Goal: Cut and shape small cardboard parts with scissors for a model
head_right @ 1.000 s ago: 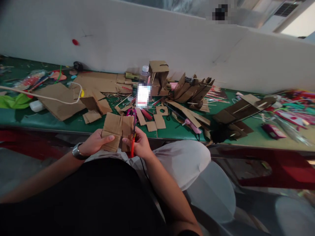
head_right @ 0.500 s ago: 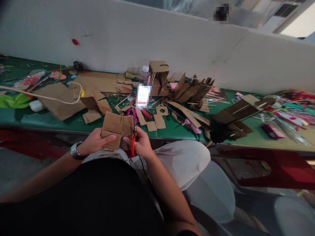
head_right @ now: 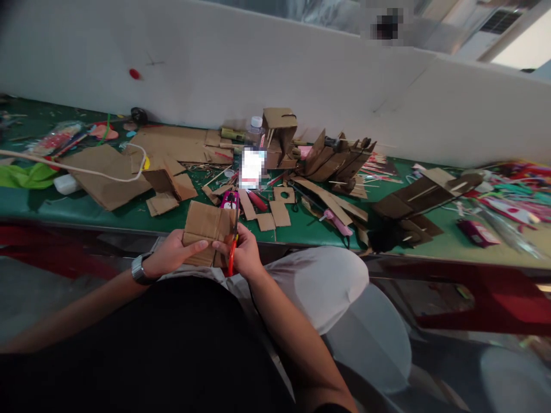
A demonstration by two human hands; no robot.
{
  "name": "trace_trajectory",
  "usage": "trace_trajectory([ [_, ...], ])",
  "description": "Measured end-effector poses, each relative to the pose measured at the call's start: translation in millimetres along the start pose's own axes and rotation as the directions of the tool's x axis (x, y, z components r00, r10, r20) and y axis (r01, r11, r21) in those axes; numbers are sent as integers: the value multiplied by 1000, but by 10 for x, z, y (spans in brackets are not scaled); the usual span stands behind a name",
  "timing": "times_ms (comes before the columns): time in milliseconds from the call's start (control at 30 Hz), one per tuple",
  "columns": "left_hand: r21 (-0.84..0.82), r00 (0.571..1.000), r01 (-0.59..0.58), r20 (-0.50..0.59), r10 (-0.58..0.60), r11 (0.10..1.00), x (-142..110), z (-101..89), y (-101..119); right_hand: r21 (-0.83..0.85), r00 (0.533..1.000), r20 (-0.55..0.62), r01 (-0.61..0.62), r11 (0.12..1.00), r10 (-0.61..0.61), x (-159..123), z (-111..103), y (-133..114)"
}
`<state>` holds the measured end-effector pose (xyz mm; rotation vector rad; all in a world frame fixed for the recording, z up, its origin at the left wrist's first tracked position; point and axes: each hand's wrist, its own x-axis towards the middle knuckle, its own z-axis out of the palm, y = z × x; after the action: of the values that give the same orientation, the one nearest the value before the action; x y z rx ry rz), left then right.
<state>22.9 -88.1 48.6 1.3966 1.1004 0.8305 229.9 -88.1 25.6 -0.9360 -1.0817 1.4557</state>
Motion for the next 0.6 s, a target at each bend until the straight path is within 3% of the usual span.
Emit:
trace_trajectory([
  [233,-112,995,98,-14,-100,989,22,48,-1,32,999,-41,7,999,-6,-6,21,12],
  [467,6,1000,-29,2,29,1000,40,-2,56,-6,999,-11,35,999,-35,-13,14,-9],
  [600,20,999,-33,-22,34,999,34,11,70,-3,1000,-24,14,1000,-14,-1,19,-7],
])
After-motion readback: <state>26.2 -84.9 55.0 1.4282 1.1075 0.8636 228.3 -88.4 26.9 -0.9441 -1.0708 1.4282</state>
